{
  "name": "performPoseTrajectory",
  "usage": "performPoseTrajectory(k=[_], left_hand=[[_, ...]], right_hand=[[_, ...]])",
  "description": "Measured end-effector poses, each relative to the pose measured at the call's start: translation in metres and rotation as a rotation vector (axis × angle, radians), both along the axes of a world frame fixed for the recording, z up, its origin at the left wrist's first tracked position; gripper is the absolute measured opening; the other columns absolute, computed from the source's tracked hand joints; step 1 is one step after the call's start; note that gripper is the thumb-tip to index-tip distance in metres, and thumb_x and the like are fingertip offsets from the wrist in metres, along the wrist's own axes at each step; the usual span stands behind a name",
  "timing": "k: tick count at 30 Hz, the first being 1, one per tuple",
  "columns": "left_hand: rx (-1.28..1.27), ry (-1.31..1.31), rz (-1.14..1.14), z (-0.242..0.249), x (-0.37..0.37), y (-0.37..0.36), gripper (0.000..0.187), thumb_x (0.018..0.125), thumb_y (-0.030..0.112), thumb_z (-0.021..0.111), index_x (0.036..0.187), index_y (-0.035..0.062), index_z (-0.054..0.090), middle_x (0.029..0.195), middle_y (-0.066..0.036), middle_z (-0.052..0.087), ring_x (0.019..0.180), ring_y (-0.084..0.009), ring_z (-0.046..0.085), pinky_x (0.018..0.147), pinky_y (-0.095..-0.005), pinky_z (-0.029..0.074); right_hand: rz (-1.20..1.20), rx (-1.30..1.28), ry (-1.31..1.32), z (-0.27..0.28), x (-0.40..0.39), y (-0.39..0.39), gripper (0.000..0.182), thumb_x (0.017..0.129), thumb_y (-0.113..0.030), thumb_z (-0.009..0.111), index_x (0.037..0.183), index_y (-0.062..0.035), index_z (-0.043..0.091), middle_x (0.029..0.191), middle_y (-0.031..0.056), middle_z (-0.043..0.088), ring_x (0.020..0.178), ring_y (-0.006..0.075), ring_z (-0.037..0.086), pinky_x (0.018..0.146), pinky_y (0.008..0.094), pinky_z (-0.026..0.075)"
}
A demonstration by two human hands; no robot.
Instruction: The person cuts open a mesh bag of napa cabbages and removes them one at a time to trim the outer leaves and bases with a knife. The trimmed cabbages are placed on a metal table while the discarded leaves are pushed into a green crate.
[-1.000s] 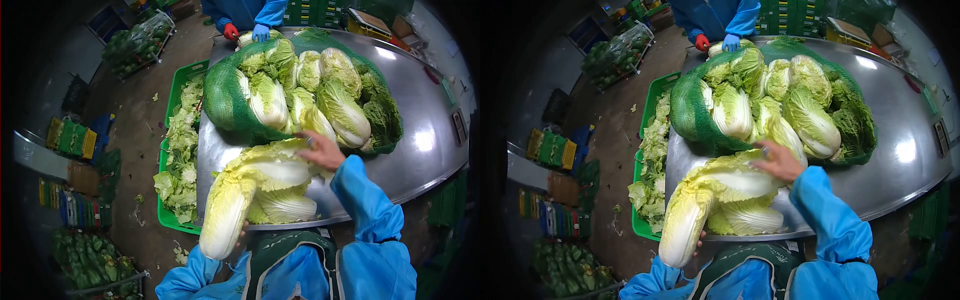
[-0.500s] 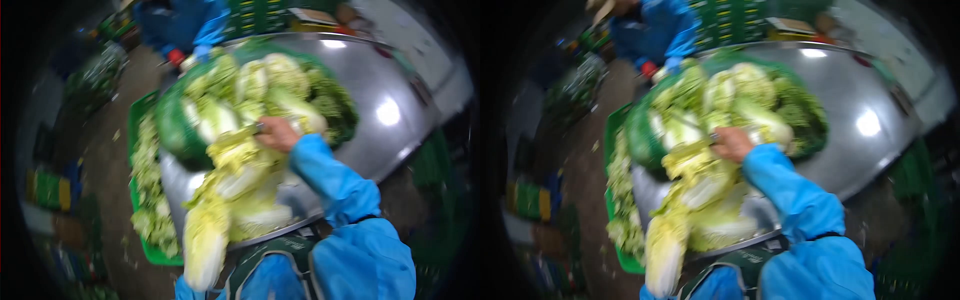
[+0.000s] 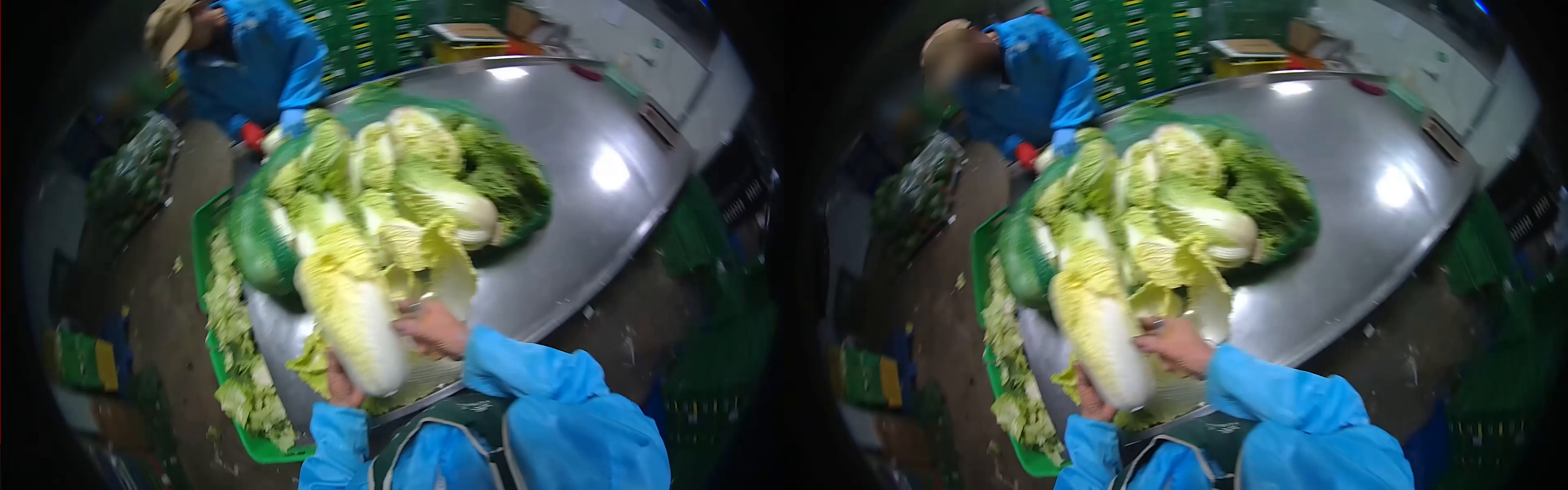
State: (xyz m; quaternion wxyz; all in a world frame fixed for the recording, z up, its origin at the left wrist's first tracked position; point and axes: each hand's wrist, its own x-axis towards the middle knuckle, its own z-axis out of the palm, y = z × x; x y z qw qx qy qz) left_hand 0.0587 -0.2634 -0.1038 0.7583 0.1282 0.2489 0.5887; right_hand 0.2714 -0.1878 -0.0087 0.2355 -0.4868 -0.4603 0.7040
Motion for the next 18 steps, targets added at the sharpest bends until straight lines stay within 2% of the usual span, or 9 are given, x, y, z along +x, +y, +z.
performPoseTrajectory(k=[1, 3, 7, 9, 10, 12, 13, 16, 18], left_hand=[[-0.037, -0.010, 0.033, 0.003, 0.016, 0.002, 0.084, 0.078, 0.052, 0.066, 0.142, 0.0112, 0.029, 0.139, -0.011, 0.042, 0.126, -0.0295, 0.042, 0.106, -0.0476, 0.034], [-0.048, 0.262, 0.052, -0.015, 0.039, 0.007, 0.087, 0.074, 0.059, 0.065, 0.138, 0.0085, 0.035, 0.134, -0.013, 0.047, 0.120, -0.0306, 0.048, 0.104, -0.0479, 0.037], [0.008, 0.197, -0.011, -0.007, 0.064, 0.023, 0.092, 0.071, 0.063, 0.065, 0.138, 0.0084, 0.035, 0.134, -0.015, 0.046, 0.121, -0.0329, 0.047, 0.101, -0.0509, 0.040], [0.072, -0.146, -0.011, -0.004, 0.083, 0.034, 0.090, 0.074, 0.065, 0.061, 0.138, 0.0077, 0.035, 0.133, -0.016, 0.046, 0.117, -0.0343, 0.049, 0.094, -0.0569, 0.043], [0.072, -0.145, 0.005, 0.000, 0.096, 0.039, 0.090, 0.074, 0.065, 0.061, 0.138, 0.0077, 0.035, 0.133, -0.016, 0.046, 0.117, -0.0343, 0.049, 0.094, -0.0569, 0.043], [0.171, -0.491, -0.194, 0.017, 0.122, 0.051, 0.102, 0.067, 0.070, 0.063, 0.139, 0.0046, 0.031, 0.131, -0.018, 0.046, 0.112, -0.0372, 0.052, 0.085, -0.0561, 0.049], [0.179, -0.482, -0.186, 0.015, 0.130, 0.055, 0.102, 0.067, 0.070, 0.063, 0.139, 0.0046, 0.031, 0.131, -0.018, 0.046, 0.112, -0.0372, 0.052, 0.085, -0.0561, 0.049], [-0.222, -0.068, -0.249, 0.011, 0.156, 0.072, 0.109, 0.062, 0.075, 0.063, 0.139, 0.0050, 0.030, 0.129, -0.020, 0.046, 0.107, -0.0399, 0.053, 0.079, -0.0595, 0.050], [0.014, -0.521, -0.258, 0.021, 0.185, 0.086, 0.111, 0.059, 0.075, 0.065, 0.139, 0.0065, 0.031, 0.129, -0.020, 0.046, 0.106, -0.0396, 0.054, 0.080, -0.0572, 0.051]], right_hand=[[-0.135, 0.032, 0.033, -0.014, 0.006, -0.004, 0.060, 0.078, -0.034, 0.071, 0.124, 0.0011, 0.053, 0.069, 0.0020, 0.060, 0.042, 0.0061, 0.045, 0.036, 0.0211, 0.034], [-0.080, -0.001, 0.056, 0.003, 0.019, -0.006, 0.060, 0.077, -0.030, 0.073, 0.124, 0.0016, 0.052, 0.070, 0.0030, 0.062, 0.044, 0.0062, 0.046, 0.038, 0.0206, 0.036], [-0.135, 0.046, 0.122, 0.010, 0.043, 0.002, 0.053, 0.080, -0.020, 0.070, 0.124, 0.0020, 0.051, 0.085, 0.0048, 0.066, 0.047, 0.0060, 0.047, 0.041, 0.0209, 0.039], [-0.184, 0.036, 0.209, 0.008, 0.068, 0.008, 0.048, 0.082, -0.017, 0.068, 0.123, 0.0023, 0.051, 0.091, 0.0054, 0.066, 0.048, 0.0060, 0.048, 0.042, 0.0209, 0.040], [-0.220, 0.032, 0.281, 0.006, 0.082, 0.014, 0.045, 0.084, -0.015, 0.066, 0.122, 0.0026, 0.051, 0.098, 0.0062, 0.065, 0.049, 0.0061, 0.048, 0.042, 0.0207, 0.040], [-0.242, 0.060, 0.307, 0.012, 0.108, 0.026, 0.039, 0.087, -0.014, 0.062, 0.119, 0.0044, 0.052, 0.105, 0.0130, 0.064, 0.048, 0.0080, 0.049, 0.043, 0.0207, 0.042], [-0.231, 0.064, 0.315, 0.013, 0.119, 0.029, 0.039, 0.087, -0.014, 0.062, 0.119, 0.0044, 0.052, 0.105, 0.0130, 0.064, 0.048, 0.0080, 0.049, 0.043, 0.0207, 0.042], [-0.193, 0.061, 0.370, 0.021, 0.148, 0.032, 0.041, 0.084, -0.011, 0.066, 0.119, 0.0043, 0.053, 0.102, 0.0078, 0.064, 0.049, 0.0060, 0.050, 0.044, 0.0194, 0.043], [-0.201, 0.111, 0.301, 0.031, 0.161, 0.034, 0.043, 0.083, -0.013, 0.068, 0.120, 0.0039, 0.054, 0.096, 0.0067, 0.064, 0.049, 0.0053, 0.049, 0.044, 0.0193, 0.042]])
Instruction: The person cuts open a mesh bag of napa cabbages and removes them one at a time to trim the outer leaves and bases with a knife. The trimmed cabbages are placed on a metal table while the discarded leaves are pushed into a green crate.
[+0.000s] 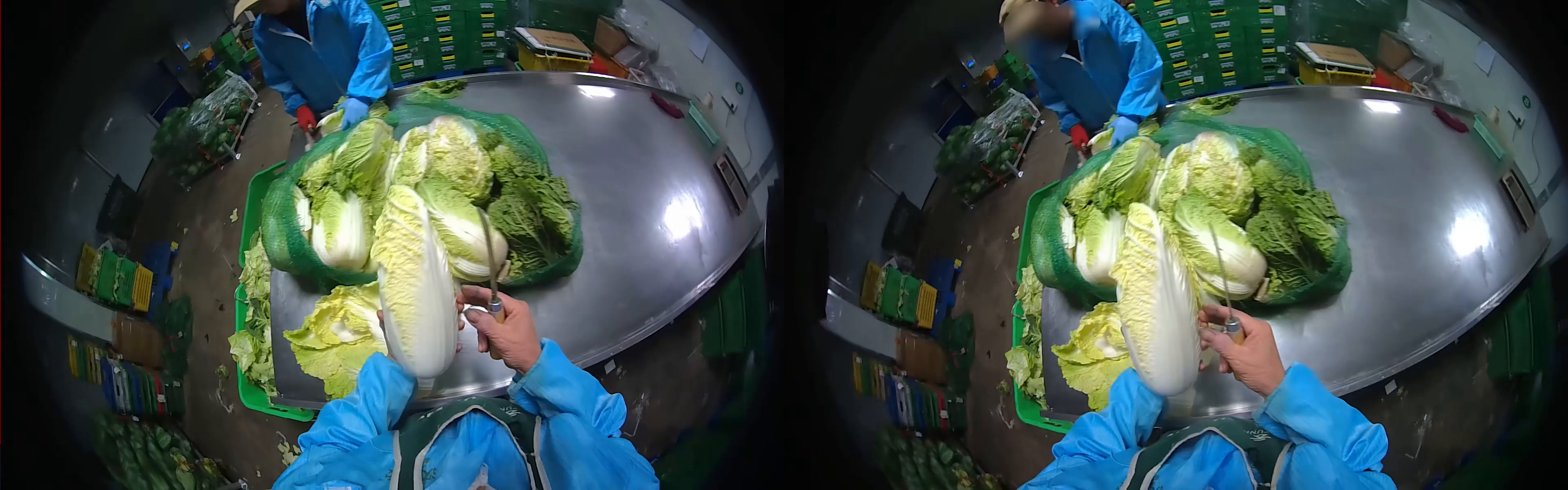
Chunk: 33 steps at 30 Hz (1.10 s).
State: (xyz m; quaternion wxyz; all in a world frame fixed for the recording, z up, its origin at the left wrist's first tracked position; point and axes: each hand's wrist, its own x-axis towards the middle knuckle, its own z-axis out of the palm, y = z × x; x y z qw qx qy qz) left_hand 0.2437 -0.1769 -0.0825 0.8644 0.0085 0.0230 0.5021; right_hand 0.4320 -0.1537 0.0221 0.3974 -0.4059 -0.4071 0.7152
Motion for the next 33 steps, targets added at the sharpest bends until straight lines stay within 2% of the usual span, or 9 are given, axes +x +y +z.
performPoseTrajectory(k=[3, 5, 8, 17, 20, 22, 23, 28, 33], left_hand=[[0.106, 0.408, 0.091, 0.028, 0.025, 0.011, 0.114, 0.057, 0.076, 0.065, 0.139, 0.0049, 0.030, 0.130, -0.019, 0.047, 0.108, -0.0397, 0.054, 0.082, -0.0567, 0.051], [0.127, 0.391, 0.067, 0.027, 0.033, 0.015, 0.113, 0.059, 0.074, 0.067, 0.139, 0.0035, 0.031, 0.130, -0.016, 0.048, 0.113, -0.0360, 0.052, 0.089, -0.0519, 0.049], [0.123, 0.656, 0.020, 0.022, 0.027, 0.015, 0.110, 0.060, 0.069, 0.070, 0.140, 0.0045, 0.031, 0.136, -0.019, 0.043, 0.122, -0.0340, 0.046, 0.102, -0.0493, 0.039], [0.139, 0.586, 0.269, 0.003, 0.015, -0.018, 0.100, 0.065, 0.054, 0.076, 0.138, 0.0020, 0.030, 0.130, -0.015, 0.049, 0.117, -0.0297, 0.050, 0.099, -0.0441, 0.044], [0.171, 0.581, 0.357, -0.012, 0.006, -0.025, 0.096, 0.068, 0.053, 0.074, 0.138, 0.0029, 0.030, 0.129, -0.015, 0.050, 0.117, -0.0302, 0.051, 0.098, -0.0442, 0.045], [0.172, 0.516, 0.375, -0.020, 0.000, -0.031, 0.090, 0.072, 0.054, 0.070, 0.137, 0.0038, 0.033, 0.129, -0.015, 0.050, 0.117, -0.0302, 0.051, 0.099, -0.0443, 0.043], [0.161, 0.497, 0.358, -0.021, -0.005, -0.033, 0.089, 0.073, 0.054, 0.069, 0.137, 0.0039, 0.033, 0.129, -0.015, 0.050, 0.117, -0.0302, 0.051, 0.099, -0.0443, 0.043], [0.096, 0.395, 0.198, -0.028, -0.017, -0.033, 0.086, 0.075, 0.054, 0.066, 0.137, 0.0045, 0.034, 0.130, -0.015, 0.050, 0.117, -0.0299, 0.051, 0.100, -0.0442, 0.042], [0.025, 0.227, -0.082, -0.014, -0.032, -0.033, 0.082, 0.078, 0.055, 0.063, 0.137, 0.0050, 0.036, 0.130, -0.014, 0.050, 0.117, -0.0296, 0.051, 0.101, -0.0442, 0.041]], right_hand=[[-0.027, 0.045, -0.106, 0.010, 0.019, 0.006, 0.049, 0.079, -0.017, 0.073, 0.120, 0.0026, 0.055, 0.081, 0.0021, 0.062, 0.050, 0.0038, 0.047, 0.044, 0.0189, 0.040], [-0.078, 0.075, -0.130, 0.013, 0.028, 0.009, 0.051, 0.078, -0.019, 0.074, 0.121, 0.0030, 0.055, 0.075, 0.0014, 0.061, 0.050, 0.0038, 0.047, 0.044, 0.0191, 0.039], [-0.058, 0.059, -0.132, 0.005, 0.042, 0.012, 0.053, 0.079, -0.017, 0.072, 0.123, 0.0046, 0.052, 0.086, 0.0062, 0.064, 0.055, 0.0044, 0.050, 0.047, 0.0196, 0.041], [-0.145, 0.259, -0.263, -0.012, 0.002, -0.002, 0.064, 0.071, -0.014, 0.074, 0.124, 0.0077, 0.046, 0.103, 0.0126, 0.061, 0.096, 0.0170, 0.057, 0.085, 0.0276, 0.046], [-0.140, 0.375, -0.342, 0.000, -0.003, -0.004, 0.063, 0.071, -0.012, 0.073, 0.125, 0.0048, 0.044, 0.094, 0.0096, 0.061, 0.079, 0.0145, 0.059, 0.070, 0.0264, 0.050], [-0.032, 0.012, -0.097, 0.035, 0.005, -0.012, 0.058, 0.072, -0.011, 0.071, 0.122, 0.0024, 0.044, 0.087, 0.0076, 0.061, 0.060, 0.0092, 0.054, 0.050, 0.0236, 0.045], [-0.094, 0.115, -0.028, 0.050, 0.010, -0.015, 0.052, 0.073, -0.009, 0.069, 0.119, 0.0012, 0.045, 0.085, 0.0082, 0.063, 0.047, 0.0048, 0.048, 0.038, 0.0197, 0.036], [-0.255, 0.179, 0.217, 0.052, 0.066, -0.003, 0.051, 0.074, -0.010, 0.068, 0.117, 0.0050, 0.045, 0.087, 0.0113, 0.064, 0.045, 0.0072, 0.052, 0.038, 0.0165, 0.042], [-0.405, 0.173, 0.252, -0.010, 0.165, -0.003, 0.045, 0.081, -0.011, 0.065, 0.119, -0.0001, 0.045, 0.099, 0.0141, 0.064, 0.050, 0.0077, 0.056, 0.041, 0.0154, 0.044]])
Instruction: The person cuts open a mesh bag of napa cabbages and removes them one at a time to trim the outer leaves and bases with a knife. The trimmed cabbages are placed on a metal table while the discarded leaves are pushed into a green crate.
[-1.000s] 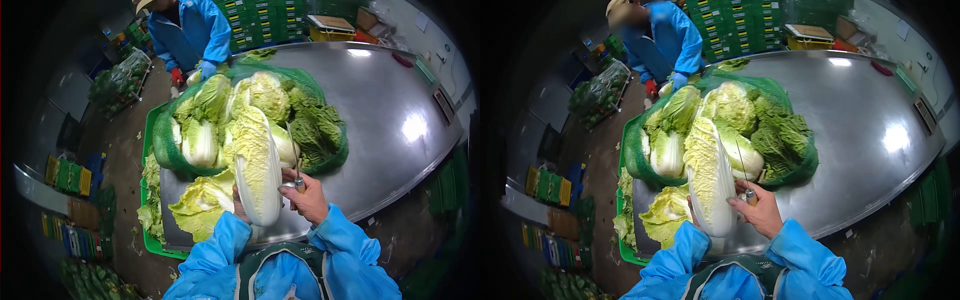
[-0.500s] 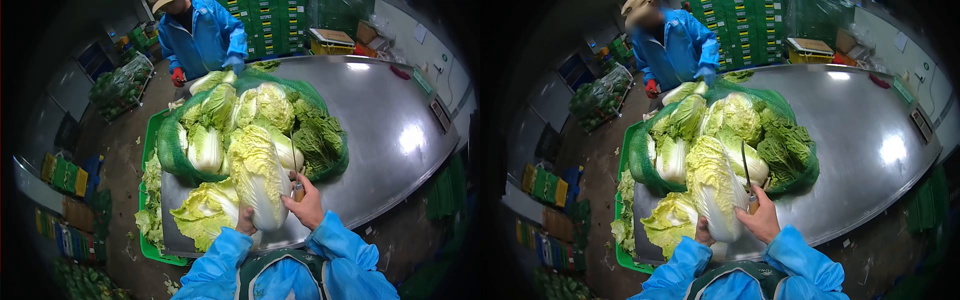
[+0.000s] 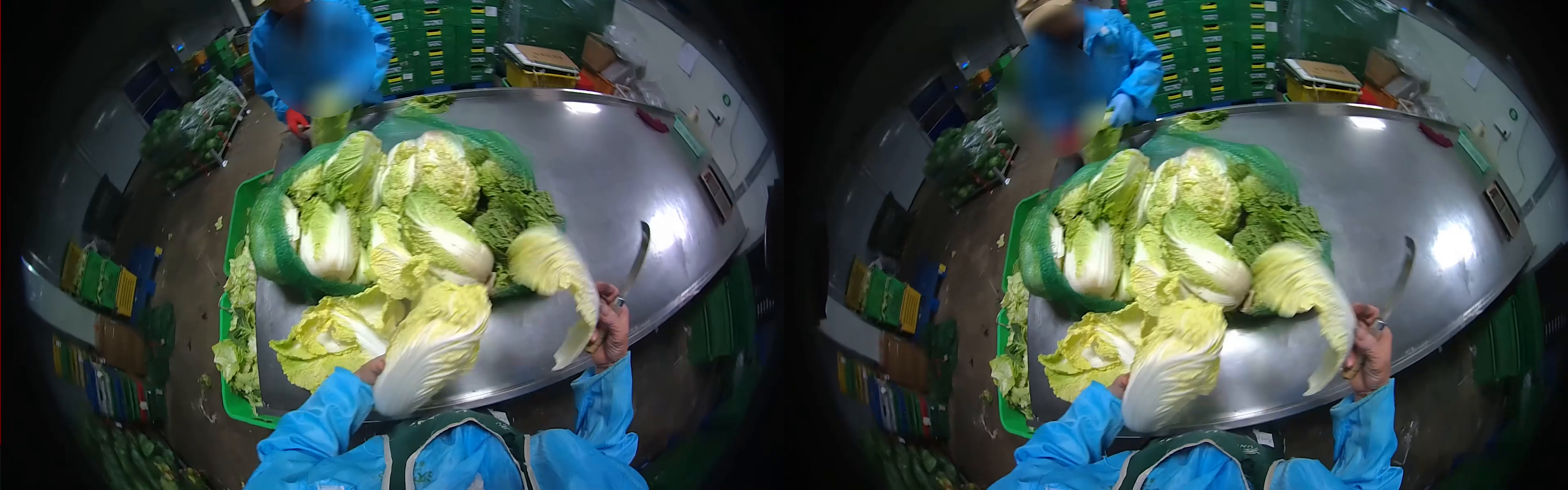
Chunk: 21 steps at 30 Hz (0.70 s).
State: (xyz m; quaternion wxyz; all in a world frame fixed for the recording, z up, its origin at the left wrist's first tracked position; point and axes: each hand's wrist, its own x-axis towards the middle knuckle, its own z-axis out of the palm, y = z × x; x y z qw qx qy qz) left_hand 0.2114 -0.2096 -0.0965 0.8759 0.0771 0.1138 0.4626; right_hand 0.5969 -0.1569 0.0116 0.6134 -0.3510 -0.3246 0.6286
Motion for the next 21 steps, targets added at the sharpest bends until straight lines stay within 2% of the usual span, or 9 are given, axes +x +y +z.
performPoseTrajectory(k=[6, 8, 10, 12, 13, 16, 17, 19, 21], left_hand=[[-0.130, -0.124, -0.302, -0.007, 0.042, 0.033, 0.078, 0.081, 0.055, 0.059, 0.136, 0.0057, 0.037, 0.130, -0.014, 0.051, 0.118, -0.0293, 0.051, 0.101, -0.0442, 0.040], [-0.146, -0.098, -0.381, -0.012, 0.114, 0.063, 0.076, 0.082, 0.055, 0.058, 0.136, 0.0059, 0.038, 0.130, -0.014, 0.051, 0.118, -0.0292, 0.051, 0.102, -0.0441, 0.040], [-0.175, 0.357, -0.453, 0.007, 0.216, 0.096, 0.065, 0.089, 0.054, 0.046, 0.133, 0.0076, 0.044, 0.130, -0.013, 0.052, 0.118, -0.0281, 0.051, 0.103, -0.0441, 0.037], [-0.279, 0.335, -0.493, 0.035, 0.310, 0.129, 0.062, 0.089, 0.054, 0.048, 0.132, 0.0082, 0.046, 0.122, -0.012, 0.058, 0.106, -0.0259, 0.059, 0.095, -0.0414, 0.045], [-0.219, 0.230, -0.529, 0.016, 0.351, 0.150, 0.063, 0.089, 0.053, 0.050, 0.131, 0.0075, 0.046, 0.119, -0.011, 0.060, 0.102, -0.0239, 0.061, 0.091, -0.0393, 0.048], [-0.129, 0.152, -0.412, -0.031, 0.472, 0.213, 0.058, 0.086, 0.047, 0.059, 0.128, 0.0084, 0.048, 0.113, -0.010, 0.062, 0.096, -0.0236, 0.063, 0.086, -0.0395, 0.051], [-0.104, 0.183, -0.356, -0.052, 0.510, 0.236, 0.060, 0.085, 0.045, 0.062, 0.129, 0.0079, 0.048, 0.113, -0.010, 0.062, 0.096, -0.0236, 0.063, 0.086, -0.0394, 0.050], [0.022, 0.406, -0.100, -0.109, 0.591, 0.291, 0.064, 0.081, 0.043, 0.067, 0.130, 0.0064, 0.046, 0.114, -0.011, 0.060, 0.098, -0.0235, 0.061, 0.085, -0.0399, 0.050], [0.095, 0.659, -0.009, -0.116, 0.625, 0.338, 0.066, 0.079, 0.039, 0.070, 0.128, 0.0019, 0.045, 0.112, -0.015, 0.059, 0.099, -0.0261, 0.061, 0.084, -0.0384, 0.050]], right_hand=[[-0.488, -0.077, -0.039, -0.065, 0.091, -0.023, 0.034, 0.084, -0.013, 0.063, 0.113, -0.0047, 0.048, 0.084, 0.0076, 0.061, 0.046, 0.0095, 0.052, 0.041, 0.0213, 0.045], [-0.474, -0.184, -0.018, -0.103, 0.111, -0.039, 0.036, 0.085, -0.014, 0.062, 0.116, -0.0053, 0.046, 0.075, 0.0048, 0.057, 0.046, 0.0099, 0.051, 0.041, 0.0245, 0.044], [-0.609, -0.235, 0.097, -0.133, 0.127, -0.056, 0.037, 0.086, -0.015, 0.061, 0.118, -0.0046, 0.045, 0.068, 0.0037, 0.054, 0.045, 0.0105, 0.050, 0.039, 0.0255, 0.041], [-0.753, -0.286, 0.055, -0.129, 0.143, -0.073, 0.039, 0.086, -0.013, 0.059, 0.121, -0.0034, 0.044, 0.066, 0.0044, 0.054, 0.044, 0.0106, 0.048, 0.038, 0.0254, 0.039], [-0.822, -0.295, 0.043, -0.135, 0.158, -0.087, 0.038, 0.086, -0.013, 0.057, 0.121, -0.0030, 0.045, 0.066, 0.0041, 0.055, 0.044, 0.0106, 0.048, 0.037, 0.0255, 0.040], [-0.863, -0.316, -0.046, -0.138, 0.201, -0.142, 0.039, 0.087, -0.013, 0.056, 0.124, -0.0048, 0.045, 0.107, 0.0089, 0.059, 0.085, 0.0146, 0.059, 0.061, 0.0290, 0.052], [-0.940, -0.288, -0.138, -0.135, 0.207, -0.149, 0.041, 0.089, -0.017, 0.055, 0.127, -0.0068, 0.045, 0.103, 0.0065, 0.060, 0.079, 0.0116, 0.059, 0.061, 0.0241, 0.050], [-0.901, -0.328, -0.221, -0.108, 0.217, -0.167, 0.047, 0.088, -0.017, 0.057, 0.130, -0.0035, 0.043, 0.123, 0.0122, 0.053, 0.103, 0.0192, 0.057, 0.077, 0.0261, 0.050], [-1.009, -0.605, -0.248, -0.086, 0.219, -0.170, 0.031, 0.086, -0.021, 0.061, 0.113, -0.0074, 0.053, 0.095, 0.0064, 0.062, 0.070, 0.0106, 0.055, 0.055, 0.0217, 0.044]])
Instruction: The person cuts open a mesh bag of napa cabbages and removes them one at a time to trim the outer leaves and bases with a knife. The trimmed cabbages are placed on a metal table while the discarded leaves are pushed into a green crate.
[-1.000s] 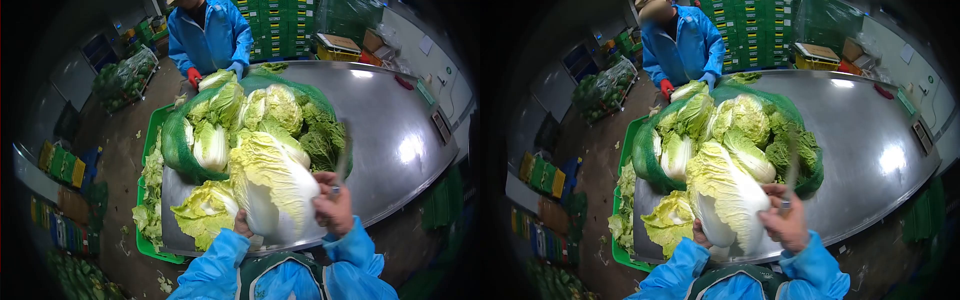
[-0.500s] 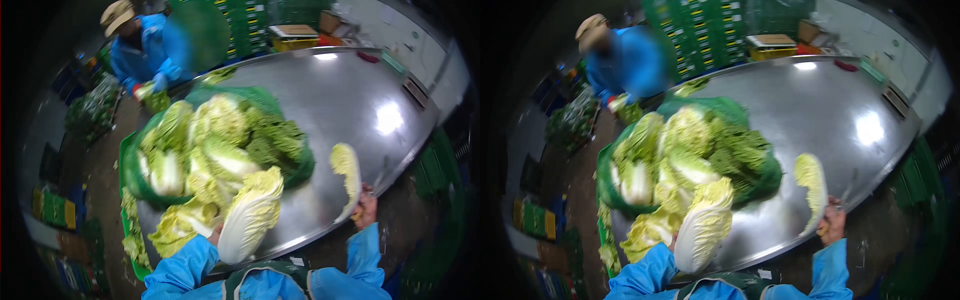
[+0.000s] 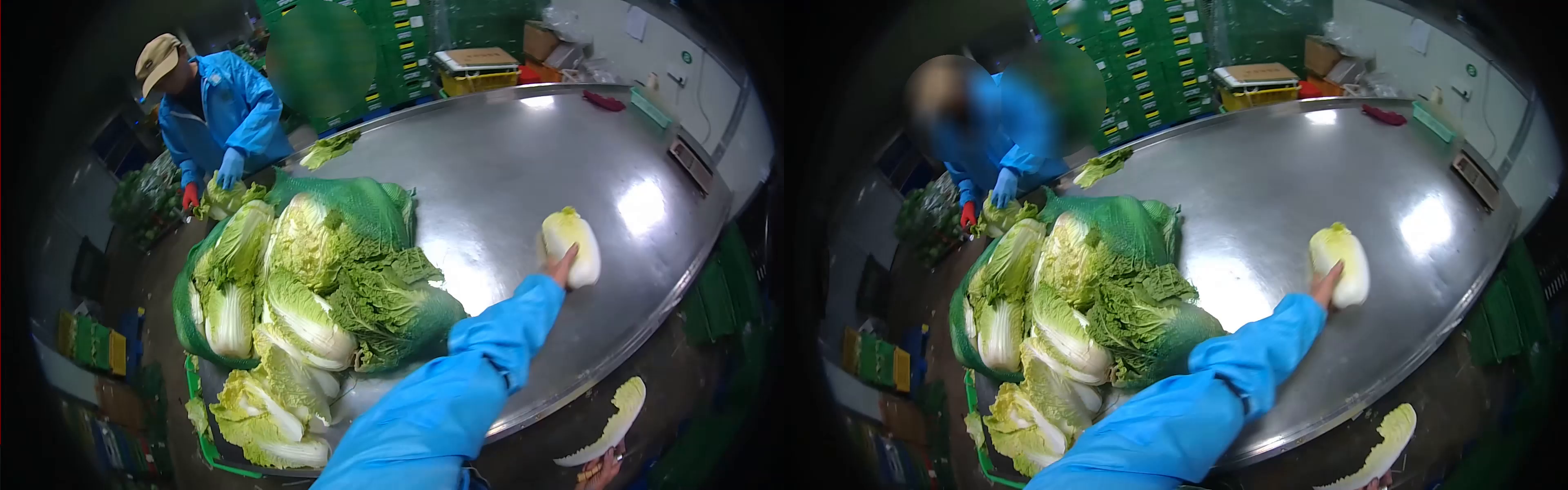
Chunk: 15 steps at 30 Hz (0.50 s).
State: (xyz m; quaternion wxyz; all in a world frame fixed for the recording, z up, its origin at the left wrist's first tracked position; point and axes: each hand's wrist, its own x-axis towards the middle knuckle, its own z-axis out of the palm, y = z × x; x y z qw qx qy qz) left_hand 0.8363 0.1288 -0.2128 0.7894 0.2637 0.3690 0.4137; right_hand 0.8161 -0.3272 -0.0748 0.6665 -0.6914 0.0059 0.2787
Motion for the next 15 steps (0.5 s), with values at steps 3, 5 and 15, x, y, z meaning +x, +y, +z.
performPoseTrajectory(k=[3, 5, 15], left_hand=[[0.392, 0.344, 0.110, 0.045, 0.003, 0.006, 0.072, 0.077, 0.032, 0.073, 0.129, -0.0031, 0.038, 0.116, -0.021, 0.056, 0.102, -0.0296, 0.059, 0.085, -0.0390, 0.049], [0.680, 0.458, 0.149, 0.042, -0.025, -0.024, 0.060, 0.078, 0.028, 0.070, 0.122, -0.0026, 0.044, 0.110, -0.017, 0.059, 0.100, -0.0230, 0.058, 0.086, -0.0353, 0.046], [0.860, 1.537, -0.544, 0.048, -0.521, -0.323, 0.071, 0.074, 0.035, 0.068, 0.136, 0.0145, 0.040, 0.146, -0.014, 0.029, 0.135, -0.0407, 0.022, 0.103, -0.0528, 0.029]], right_hand=[[0.058, -0.004, 0.004, -0.006, 0.009, 0.002, 0.031, 0.084, -0.020, 0.062, 0.112, -0.0085, 0.055, 0.094, 0.0060, 0.060, 0.072, 0.0106, 0.056, 0.058, 0.0236, 0.046], [0.305, -0.077, -0.419, -0.035, 0.019, 0.011, 0.032, 0.084, -0.021, 0.062, 0.113, -0.0068, 0.056, 0.095, 0.0072, 0.060, 0.072, 0.0127, 0.055, 0.058, 0.0259, 0.046], [1.263, 0.232, 0.113, -0.012, -0.163, 0.184, 0.050, 0.076, -0.009, 0.066, 0.121, -0.0066, 0.043, 0.093, 0.0023, 0.053, 0.055, 0.0094, 0.051, 0.041, 0.0195, 0.039]])
